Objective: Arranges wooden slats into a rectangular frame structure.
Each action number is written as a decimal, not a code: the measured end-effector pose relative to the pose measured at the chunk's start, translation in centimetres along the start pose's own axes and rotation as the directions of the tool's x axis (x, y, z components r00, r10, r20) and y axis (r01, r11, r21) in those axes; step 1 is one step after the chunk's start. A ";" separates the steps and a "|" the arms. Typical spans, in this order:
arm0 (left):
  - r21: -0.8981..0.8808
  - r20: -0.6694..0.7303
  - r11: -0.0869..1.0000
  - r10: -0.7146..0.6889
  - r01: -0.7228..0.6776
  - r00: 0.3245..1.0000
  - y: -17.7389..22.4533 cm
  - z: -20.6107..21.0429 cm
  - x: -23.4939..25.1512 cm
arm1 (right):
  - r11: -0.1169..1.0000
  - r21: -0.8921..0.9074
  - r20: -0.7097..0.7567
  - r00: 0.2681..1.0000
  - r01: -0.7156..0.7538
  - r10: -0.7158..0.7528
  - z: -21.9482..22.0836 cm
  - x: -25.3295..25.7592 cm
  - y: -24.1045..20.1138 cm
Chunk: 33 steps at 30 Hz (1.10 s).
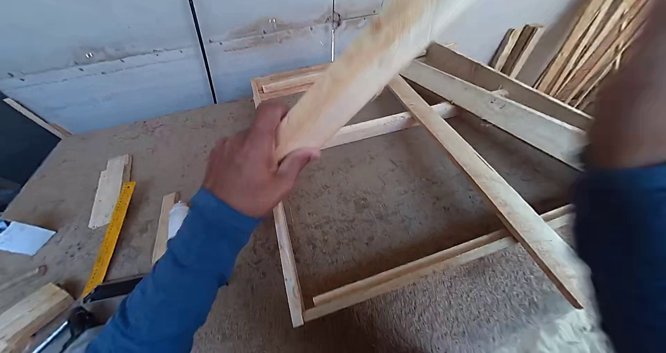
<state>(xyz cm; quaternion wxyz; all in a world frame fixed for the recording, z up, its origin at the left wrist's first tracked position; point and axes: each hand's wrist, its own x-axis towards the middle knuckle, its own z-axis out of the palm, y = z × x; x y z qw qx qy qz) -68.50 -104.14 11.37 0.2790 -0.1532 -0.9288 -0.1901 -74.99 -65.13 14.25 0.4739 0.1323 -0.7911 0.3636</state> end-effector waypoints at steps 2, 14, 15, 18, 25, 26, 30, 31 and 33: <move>-0.267 0.045 0.954 -0.127 0.134 0.991 1.9 1.4 1.8 | 0.870 0.391 0.340 0.926 -0.299 0.165 6.6 -8.3 -5.8; -0.118 0.168 0.767 -0.611 0.631 0.774 -8.2 12.3 -8.4 | 0.509 0.082 0.714 0.407 -0.857 0.570 23.0 -20.2 -3.3; -0.137 0.251 0.694 -0.666 0.706 0.703 -9.5 13.9 -9.9 | 0.509 0.016 0.728 0.359 -0.861 0.585 24.5 -20.9 -2.5; -0.212 0.382 0.579 -0.693 0.787 0.612 -10.4 17.5 -13.3 | 0.465 -0.098 0.743 0.246 -0.880 0.623 29.5 -23.0 -1.1; -0.375 0.372 0.497 -0.693 0.783 0.617 -9.0 20.2 -16.0 | 0.450 -0.120 0.722 0.234 -0.885 0.651 32.4 -25.1 -2.1; -0.362 0.371 0.504 -0.694 0.784 0.617 -9.0 20.1 -15.9 | 0.451 -0.117 0.720 0.238 -0.885 0.652 32.5 -25.2 -2.0; -0.345 0.360 0.518 -0.697 0.783 0.620 -8.9 20.0 -16.0 | 0.488 -0.179 0.709 0.232 -0.854 0.666 32.8 -24.9 -1.9; -0.341 0.358 0.520 -0.698 0.783 0.620 -8.8 20.0 -16.0 | 0.501 -0.202 0.712 0.225 -0.841 0.666 32.8 -24.7 -2.0; -0.346 0.358 0.519 -0.697 0.782 0.621 -8.9 20.0 -16.1 | 0.496 -0.196 0.731 0.211 -0.846 0.649 32.4 -24.0 -2.5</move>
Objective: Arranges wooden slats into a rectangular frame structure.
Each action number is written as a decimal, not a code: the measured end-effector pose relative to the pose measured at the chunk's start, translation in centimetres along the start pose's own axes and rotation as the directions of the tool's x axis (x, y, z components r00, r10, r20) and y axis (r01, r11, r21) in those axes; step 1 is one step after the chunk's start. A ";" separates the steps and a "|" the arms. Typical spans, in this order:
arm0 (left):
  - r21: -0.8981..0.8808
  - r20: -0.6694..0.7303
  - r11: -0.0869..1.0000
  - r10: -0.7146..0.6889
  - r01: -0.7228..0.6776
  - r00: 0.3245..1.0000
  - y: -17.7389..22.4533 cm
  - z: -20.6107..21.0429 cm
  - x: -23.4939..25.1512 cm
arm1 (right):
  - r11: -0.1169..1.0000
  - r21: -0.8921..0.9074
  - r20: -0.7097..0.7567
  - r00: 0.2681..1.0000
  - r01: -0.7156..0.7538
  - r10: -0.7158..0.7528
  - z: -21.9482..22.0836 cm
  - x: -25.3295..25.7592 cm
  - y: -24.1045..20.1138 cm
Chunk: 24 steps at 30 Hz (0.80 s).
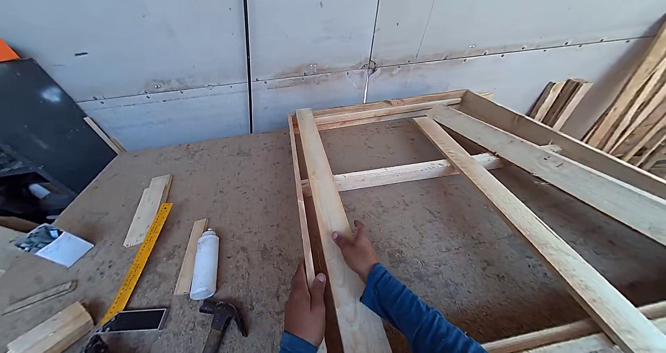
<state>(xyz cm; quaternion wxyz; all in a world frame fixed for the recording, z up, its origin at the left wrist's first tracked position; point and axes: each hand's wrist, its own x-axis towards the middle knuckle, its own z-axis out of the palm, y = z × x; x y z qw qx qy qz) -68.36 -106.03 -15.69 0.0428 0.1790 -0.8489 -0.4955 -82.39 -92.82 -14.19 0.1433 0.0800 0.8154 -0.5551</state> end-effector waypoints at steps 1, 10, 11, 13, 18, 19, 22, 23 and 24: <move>-0.004 0.001 1.000 0.004 -0.004 1.000 0.0 0.0 0.1 | 0.999 0.032 0.020 1.000 -0.004 0.003 -0.4 -0.7 -0.8; -0.098 -0.034 0.995 0.028 -0.031 0.999 -1.0 0.3 0.5 | 0.999 0.029 0.004 1.000 0.023 -0.023 -2.4 -3.7 -1.8; -0.113 -0.044 0.993 0.035 -0.040 0.998 -1.1 0.3 0.4 | 1.000 0.022 0.009 1.000 0.018 -0.018 -2.1 -3.6 -1.4; -0.132 -0.057 0.990 0.034 -0.041 0.998 -1.2 0.3 0.2 | 1.000 0.019 0.017 1.000 0.000 0.000 -1.4 -3.4 -0.8; -0.146 -0.079 0.988 0.036 -0.047 0.996 -1.4 0.4 0.1 | 0.993 -0.114 0.030 0.999 -0.021 0.024 0.9 -1.6 -0.2; -0.141 -0.087 0.989 0.041 -0.053 0.995 -1.4 0.4 0.2 | 0.986 -0.167 0.034 0.999 -0.021 0.027 1.5 -1.5 -0.3; -0.111 -0.106 0.992 0.045 -0.057 0.993 -1.1 0.4 0.1 | 0.969 -0.246 0.050 0.998 -0.012 0.026 2.5 -3.3 -0.7; -0.087 -0.104 0.995 0.035 -0.044 0.994 -1.0 0.4 0.0 | 0.965 -0.263 0.058 0.998 -0.012 0.028 2.2 -4.5 -1.0; -0.056 -0.098 0.998 0.025 -0.030 0.995 -0.8 0.4 -0.1 | 0.959 -0.285 0.063 0.998 -0.007 0.025 1.7 -5.8 -1.3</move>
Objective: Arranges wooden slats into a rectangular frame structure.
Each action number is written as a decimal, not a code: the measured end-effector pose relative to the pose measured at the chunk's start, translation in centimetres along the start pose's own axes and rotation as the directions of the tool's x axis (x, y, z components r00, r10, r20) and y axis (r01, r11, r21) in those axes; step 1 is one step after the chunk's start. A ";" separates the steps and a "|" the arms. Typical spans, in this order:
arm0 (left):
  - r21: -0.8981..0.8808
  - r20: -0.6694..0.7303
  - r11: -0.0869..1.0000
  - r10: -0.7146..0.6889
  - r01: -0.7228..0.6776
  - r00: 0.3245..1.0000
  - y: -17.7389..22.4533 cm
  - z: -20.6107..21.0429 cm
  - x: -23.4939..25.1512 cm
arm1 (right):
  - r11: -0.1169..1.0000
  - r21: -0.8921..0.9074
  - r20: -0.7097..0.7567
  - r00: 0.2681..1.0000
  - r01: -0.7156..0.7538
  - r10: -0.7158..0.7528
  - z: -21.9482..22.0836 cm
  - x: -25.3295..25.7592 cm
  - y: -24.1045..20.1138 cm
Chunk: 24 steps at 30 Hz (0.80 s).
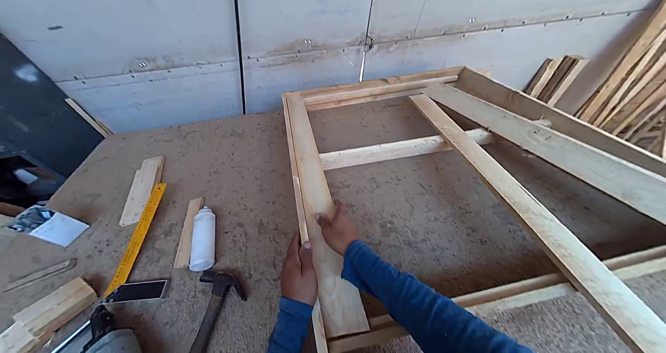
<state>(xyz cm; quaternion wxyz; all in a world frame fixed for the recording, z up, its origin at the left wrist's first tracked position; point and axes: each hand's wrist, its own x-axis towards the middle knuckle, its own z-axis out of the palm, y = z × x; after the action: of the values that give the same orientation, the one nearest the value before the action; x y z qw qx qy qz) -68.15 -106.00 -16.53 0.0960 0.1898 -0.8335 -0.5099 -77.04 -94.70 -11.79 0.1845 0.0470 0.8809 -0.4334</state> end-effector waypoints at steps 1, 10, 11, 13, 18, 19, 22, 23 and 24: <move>0.030 0.006 0.999 -0.015 0.014 1.000 0.3 0.0 -0.1 | 1.000 -0.021 0.004 1.000 0.007 -0.007 -0.5 -1.0 -0.2; -0.010 -0.023 1.000 -0.020 0.020 1.000 0.3 0.3 -0.9 | 0.999 -0.005 0.007 0.999 0.034 -0.034 -0.7 -1.6 0.3; -0.033 -0.024 0.999 -0.010 0.009 1.000 0.2 0.3 -0.7 | 1.000 0.012 0.013 1.000 0.016 -0.017 -0.8 -1.6 0.1; -0.065 -0.030 0.998 0.008 -0.010 1.000 0.1 0.4 -0.5 | 1.000 0.015 0.027 1.000 -0.012 0.011 -1.0 -1.6 -0.2; -0.047 -0.031 0.999 0.018 -0.020 0.999 0.0 0.5 -0.1 | 0.999 -0.046 0.052 0.998 -0.029 0.031 -1.0 -0.9 -0.3; -0.050 -0.028 0.999 0.018 -0.019 0.999 0.0 0.5 0.0 | 0.999 -0.036 0.057 0.998 -0.033 0.035 -1.0 -0.6 -0.2; -0.093 -0.033 0.995 0.019 -0.022 0.999 0.0 0.6 -0.2 | 0.972 0.231 0.083 0.996 -0.045 0.026 -0.7 0.4 1.0; -0.111 -0.038 0.993 0.027 -0.031 0.999 0.0 0.6 -0.3 | 0.909 0.414 0.106 0.994 -0.053 0.010 -0.5 0.8 1.5; -0.133 -0.039 0.990 0.036 -0.041 0.999 0.0 0.5 -0.4 | 0.790 0.609 0.157 0.987 -0.077 -0.024 0.0 1.4 2.1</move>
<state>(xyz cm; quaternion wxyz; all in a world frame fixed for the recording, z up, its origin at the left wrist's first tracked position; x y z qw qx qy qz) -68.01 -105.45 -16.79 0.1336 0.1763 -0.7991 -0.5591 -77.83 -93.50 -13.81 0.2337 0.0827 0.6749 -0.6951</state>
